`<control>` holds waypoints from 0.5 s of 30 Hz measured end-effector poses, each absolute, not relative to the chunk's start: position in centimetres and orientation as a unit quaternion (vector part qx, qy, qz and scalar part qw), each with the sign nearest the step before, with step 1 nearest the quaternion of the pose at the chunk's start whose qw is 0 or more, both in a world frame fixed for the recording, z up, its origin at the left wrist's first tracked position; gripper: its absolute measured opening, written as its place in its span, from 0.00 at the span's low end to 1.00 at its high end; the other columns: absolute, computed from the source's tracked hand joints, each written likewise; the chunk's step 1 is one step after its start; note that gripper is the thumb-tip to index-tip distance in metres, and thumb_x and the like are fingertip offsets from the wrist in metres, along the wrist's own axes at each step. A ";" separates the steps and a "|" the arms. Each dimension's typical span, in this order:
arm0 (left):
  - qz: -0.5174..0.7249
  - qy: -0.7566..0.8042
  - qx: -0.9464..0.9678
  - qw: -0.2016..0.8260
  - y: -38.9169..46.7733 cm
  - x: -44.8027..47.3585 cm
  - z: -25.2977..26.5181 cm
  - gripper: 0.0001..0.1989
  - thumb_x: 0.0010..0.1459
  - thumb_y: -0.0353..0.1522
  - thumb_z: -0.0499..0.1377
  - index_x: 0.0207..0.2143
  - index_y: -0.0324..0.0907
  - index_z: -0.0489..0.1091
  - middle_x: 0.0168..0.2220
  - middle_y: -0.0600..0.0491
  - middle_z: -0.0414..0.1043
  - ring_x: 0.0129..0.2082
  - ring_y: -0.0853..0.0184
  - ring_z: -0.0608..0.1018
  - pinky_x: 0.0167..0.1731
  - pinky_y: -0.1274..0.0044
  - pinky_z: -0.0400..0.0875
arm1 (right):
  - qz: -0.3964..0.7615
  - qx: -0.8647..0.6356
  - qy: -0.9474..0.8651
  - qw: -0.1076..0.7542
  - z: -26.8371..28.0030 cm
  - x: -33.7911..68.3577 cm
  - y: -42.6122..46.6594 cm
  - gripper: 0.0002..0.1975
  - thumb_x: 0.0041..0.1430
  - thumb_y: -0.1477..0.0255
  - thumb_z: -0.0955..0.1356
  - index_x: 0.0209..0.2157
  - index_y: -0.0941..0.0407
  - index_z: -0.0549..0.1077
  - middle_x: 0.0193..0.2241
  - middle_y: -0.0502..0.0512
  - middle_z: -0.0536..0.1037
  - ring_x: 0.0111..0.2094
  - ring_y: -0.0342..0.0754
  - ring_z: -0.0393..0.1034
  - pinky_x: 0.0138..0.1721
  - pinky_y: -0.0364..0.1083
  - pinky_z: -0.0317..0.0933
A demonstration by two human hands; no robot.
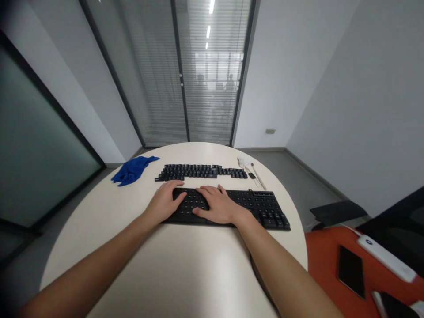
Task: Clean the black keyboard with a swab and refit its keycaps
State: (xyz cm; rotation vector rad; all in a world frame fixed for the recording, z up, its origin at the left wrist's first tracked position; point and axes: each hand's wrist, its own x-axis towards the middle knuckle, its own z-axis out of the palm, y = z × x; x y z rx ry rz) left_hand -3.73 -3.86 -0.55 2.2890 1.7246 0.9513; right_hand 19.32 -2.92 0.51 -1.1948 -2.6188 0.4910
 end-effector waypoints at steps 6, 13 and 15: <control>0.210 0.590 0.779 -0.016 -0.3 -5.1 0.9 0.13 0.63 0.30 0.59 0.50 0.42 0.75 0.49 0.45 0.76 0.51 0.51 0.74 0.52 0.62 0.69 | 0.173 -0.404 -0.892 0.107 0.5 19.4 -2.8 0.44 0.60 0.42 0.64 0.69 0.53 0.57 0.68 0.65 0.60 0.69 0.64 0.52 0.69 0.70 0.35; 0.163 0.571 0.804 -0.026 2.7 -4.9 1.0 0.13 0.60 0.26 0.61 0.45 0.45 0.79 0.48 0.46 0.78 0.54 0.50 0.70 0.54 0.62 0.66 | 0.199 -0.400 -0.887 0.113 0.8 20.2 -2.6 0.43 0.58 0.42 0.67 0.67 0.50 0.59 0.67 0.63 0.63 0.68 0.65 0.53 0.69 0.71 0.34; 0.154 0.572 0.805 -0.032 3.0 -4.7 0.9 0.13 0.60 0.26 0.60 0.45 0.45 0.79 0.48 0.46 0.79 0.53 0.50 0.71 0.53 0.63 0.66 | 0.210 -0.400 -0.885 0.113 0.9 20.5 -2.5 0.43 0.57 0.43 0.68 0.67 0.50 0.59 0.66 0.63 0.65 0.68 0.65 0.55 0.69 0.71 0.34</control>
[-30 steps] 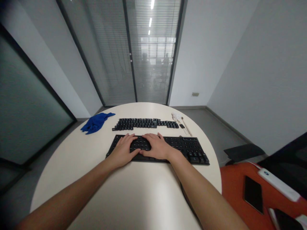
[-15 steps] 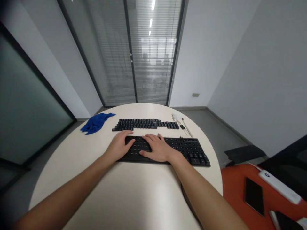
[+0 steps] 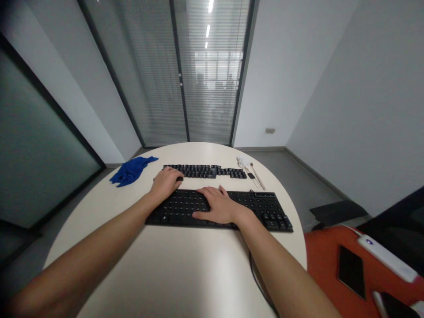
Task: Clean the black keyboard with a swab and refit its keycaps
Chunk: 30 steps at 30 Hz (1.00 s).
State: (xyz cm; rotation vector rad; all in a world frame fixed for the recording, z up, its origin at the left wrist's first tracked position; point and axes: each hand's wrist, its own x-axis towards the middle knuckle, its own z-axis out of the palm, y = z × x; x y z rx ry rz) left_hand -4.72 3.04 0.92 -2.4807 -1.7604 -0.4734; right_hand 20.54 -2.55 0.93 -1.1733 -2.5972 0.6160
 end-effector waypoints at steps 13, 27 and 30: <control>-0.148 -0.575 -0.803 0.054 3.4 -3.7 0.8 0.12 0.62 0.27 0.58 0.44 0.46 0.80 0.45 0.47 0.81 0.51 0.51 0.74 0.49 0.63 0.71 | 0.230 -0.411 -0.877 0.093 1.6 21.2 -2.6 0.41 0.56 0.46 0.70 0.65 0.52 0.61 0.63 0.64 0.67 0.67 0.64 0.56 0.69 0.71 0.35; -0.343 -0.497 -0.741 -0.294 -4.1 -4.1 1.4 0.09 0.59 0.28 0.63 0.42 0.43 0.78 0.41 0.53 0.82 0.38 0.64 0.81 0.44 0.73 0.75 | 0.231 -0.411 -0.877 0.094 1.5 20.5 -2.1 0.40 0.56 0.48 0.71 0.65 0.50 0.61 0.64 0.62 0.67 0.66 0.64 0.58 0.68 0.72 0.34; -0.310 -0.490 -0.734 -0.353 -5.0 -4.1 1.5 0.09 0.57 0.27 0.64 0.41 0.43 0.80 0.39 0.53 0.82 0.37 0.64 0.81 0.42 0.73 0.75 | 0.217 -0.410 -0.879 0.110 1.5 20.3 -2.4 0.39 0.56 0.48 0.71 0.64 0.50 0.62 0.63 0.62 0.67 0.65 0.65 0.59 0.68 0.72 0.36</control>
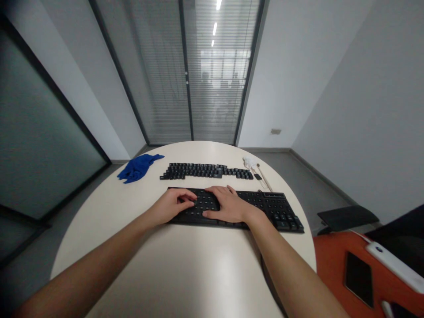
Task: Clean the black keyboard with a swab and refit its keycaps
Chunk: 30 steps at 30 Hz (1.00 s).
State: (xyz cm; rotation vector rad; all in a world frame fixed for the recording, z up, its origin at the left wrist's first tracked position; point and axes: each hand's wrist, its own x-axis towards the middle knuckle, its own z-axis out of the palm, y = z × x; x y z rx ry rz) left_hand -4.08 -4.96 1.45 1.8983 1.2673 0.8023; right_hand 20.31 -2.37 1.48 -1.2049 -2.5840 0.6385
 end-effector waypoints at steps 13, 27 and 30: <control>0.266 0.483 0.734 0.396 -5.1 -4.0 1.0 0.09 0.57 0.28 0.64 0.41 0.44 0.82 0.36 0.54 0.83 0.37 0.63 0.82 0.43 0.73 0.74 | 0.204 -0.408 -0.883 0.109 1.6 20.4 -2.6 0.39 0.56 0.48 0.70 0.64 0.51 0.63 0.63 0.63 0.68 0.65 0.65 0.59 0.68 0.72 0.37; 0.245 0.457 0.811 0.271 -6.0 -3.4 1.1 0.08 0.61 0.30 0.63 0.41 0.47 0.82 0.44 0.55 0.83 0.45 0.60 0.81 0.50 0.71 0.71 | 0.202 -0.408 -0.883 0.110 1.4 20.6 -2.5 0.40 0.56 0.47 0.70 0.65 0.52 0.62 0.64 0.64 0.67 0.66 0.64 0.59 0.69 0.71 0.35; 0.219 0.456 0.834 0.219 -6.4 -3.1 1.5 0.08 0.63 0.29 0.62 0.41 0.45 0.82 0.45 0.54 0.82 0.46 0.61 0.80 0.51 0.70 0.71 | 0.199 -0.405 -0.886 0.108 1.2 20.7 -2.5 0.41 0.57 0.46 0.70 0.65 0.53 0.62 0.64 0.64 0.67 0.66 0.64 0.58 0.68 0.71 0.35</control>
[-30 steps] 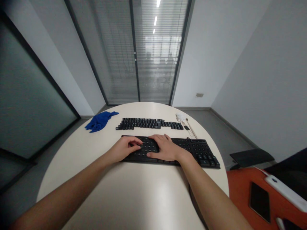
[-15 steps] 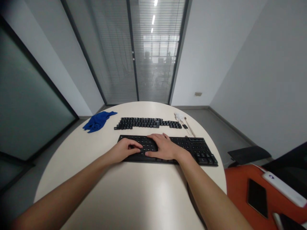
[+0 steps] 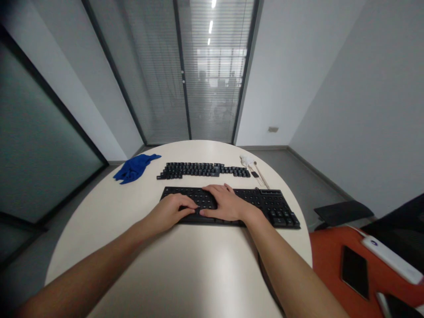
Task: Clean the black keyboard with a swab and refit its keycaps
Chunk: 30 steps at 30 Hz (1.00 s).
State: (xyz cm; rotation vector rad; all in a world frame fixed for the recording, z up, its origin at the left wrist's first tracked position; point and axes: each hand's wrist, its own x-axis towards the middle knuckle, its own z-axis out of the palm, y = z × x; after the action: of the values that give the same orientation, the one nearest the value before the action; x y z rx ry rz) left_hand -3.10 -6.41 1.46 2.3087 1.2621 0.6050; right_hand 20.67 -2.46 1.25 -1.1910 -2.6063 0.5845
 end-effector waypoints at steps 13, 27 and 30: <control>0.167 0.455 0.860 0.160 -7.2 -2.6 2.4 0.08 0.64 0.27 0.61 0.41 0.44 0.80 0.46 0.54 0.81 0.47 0.61 0.79 0.51 0.69 0.72 | 0.174 -0.403 -0.892 0.109 1.3 20.2 -2.6 0.42 0.56 0.49 0.71 0.65 0.55 0.62 0.65 0.67 0.64 0.68 0.65 0.53 0.68 0.71 0.35; 0.236 0.478 0.820 0.209 -6.4 -2.8 1.2 0.11 0.66 0.30 0.59 0.47 0.47 0.79 0.47 0.55 0.82 0.47 0.61 0.81 0.51 0.70 0.72 | 0.166 -0.403 -0.891 0.129 1.0 20.0 -2.6 0.38 0.58 0.48 0.70 0.62 0.55 0.63 0.62 0.66 0.68 0.66 0.64 0.58 0.67 0.72 0.37; 0.246 0.492 0.811 0.199 -6.1 -2.8 0.8 0.10 0.65 0.30 0.61 0.45 0.46 0.80 0.45 0.54 0.82 0.45 0.60 0.80 0.50 0.68 0.73 | 0.160 -0.406 -0.888 0.144 0.9 19.8 -2.7 0.35 0.59 0.48 0.69 0.60 0.55 0.65 0.60 0.66 0.70 0.63 0.63 0.62 0.67 0.72 0.39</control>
State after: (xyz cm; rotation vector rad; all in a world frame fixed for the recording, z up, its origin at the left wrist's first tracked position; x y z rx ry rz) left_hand -2.78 -6.05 0.84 2.2686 1.3755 0.6867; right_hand 19.80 -2.72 0.90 -1.1708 -2.5595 0.4614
